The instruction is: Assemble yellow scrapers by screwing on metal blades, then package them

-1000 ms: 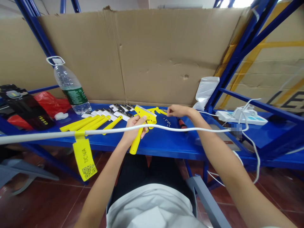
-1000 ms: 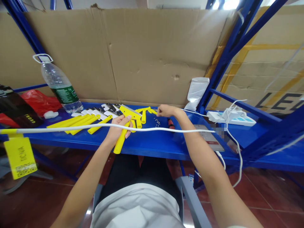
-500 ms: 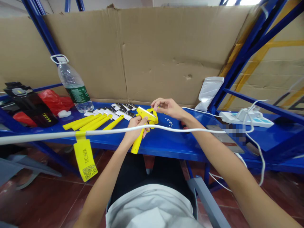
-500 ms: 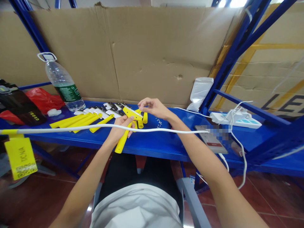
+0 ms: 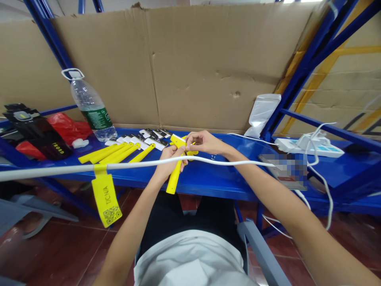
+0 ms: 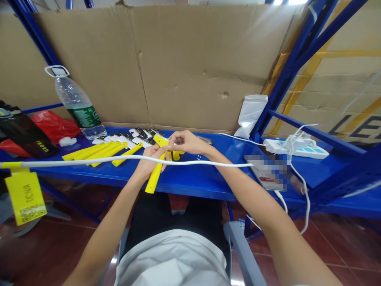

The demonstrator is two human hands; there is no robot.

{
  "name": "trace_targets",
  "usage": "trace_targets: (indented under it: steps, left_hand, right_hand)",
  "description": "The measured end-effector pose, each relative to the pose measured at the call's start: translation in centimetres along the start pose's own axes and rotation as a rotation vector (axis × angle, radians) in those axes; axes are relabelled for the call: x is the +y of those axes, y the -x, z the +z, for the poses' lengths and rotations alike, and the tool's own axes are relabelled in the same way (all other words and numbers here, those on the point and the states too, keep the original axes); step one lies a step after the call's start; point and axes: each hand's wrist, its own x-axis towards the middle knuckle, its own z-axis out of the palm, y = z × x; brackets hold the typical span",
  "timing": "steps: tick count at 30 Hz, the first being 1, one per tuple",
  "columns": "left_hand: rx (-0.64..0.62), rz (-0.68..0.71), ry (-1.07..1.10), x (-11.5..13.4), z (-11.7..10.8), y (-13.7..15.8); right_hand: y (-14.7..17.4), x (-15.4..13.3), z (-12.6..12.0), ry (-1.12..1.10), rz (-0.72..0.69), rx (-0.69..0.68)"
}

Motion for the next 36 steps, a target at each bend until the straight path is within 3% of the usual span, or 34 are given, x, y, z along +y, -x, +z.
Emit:
trace_targets:
  steps: [13, 22, 26, 29, 31, 36]
  left_hand:
    - [0.006, 0.006, 0.025, 0.6, 0.3, 0.2]
    - [0.017, 0.023, 0.069, 0.2, 0.1, 0.1]
    - [0.018, 0.025, 0.096, 0.9, 0.4, 0.6]
    - [0.004, 0.052, 0.107, 1.6, 0.8, 1.0]
    - [-0.013, 0.082, 0.111, 2.0, 0.9, 1.3]
    - [-0.05, 0.097, 0.091, 2.1, 1.0, 1.4]
  right_hand:
    - [0.0, -0.5, 0.2, -0.046, 0.014, 0.035]
    - [0.0, -0.7, 0.4, -0.186, 0.116, 0.073]
    - [0.1, -1.1, -0.8, -0.172, 0.115, 0.151]
    - [0.5, -1.5, -3.1, -0.021, 0.085, 0.18]
    - [1.1, -1.9, -5.0, 0.14, 0.108, 0.087]
    - [2.4, -2.0, -7.7, 0.415, 0.353, -0.374]
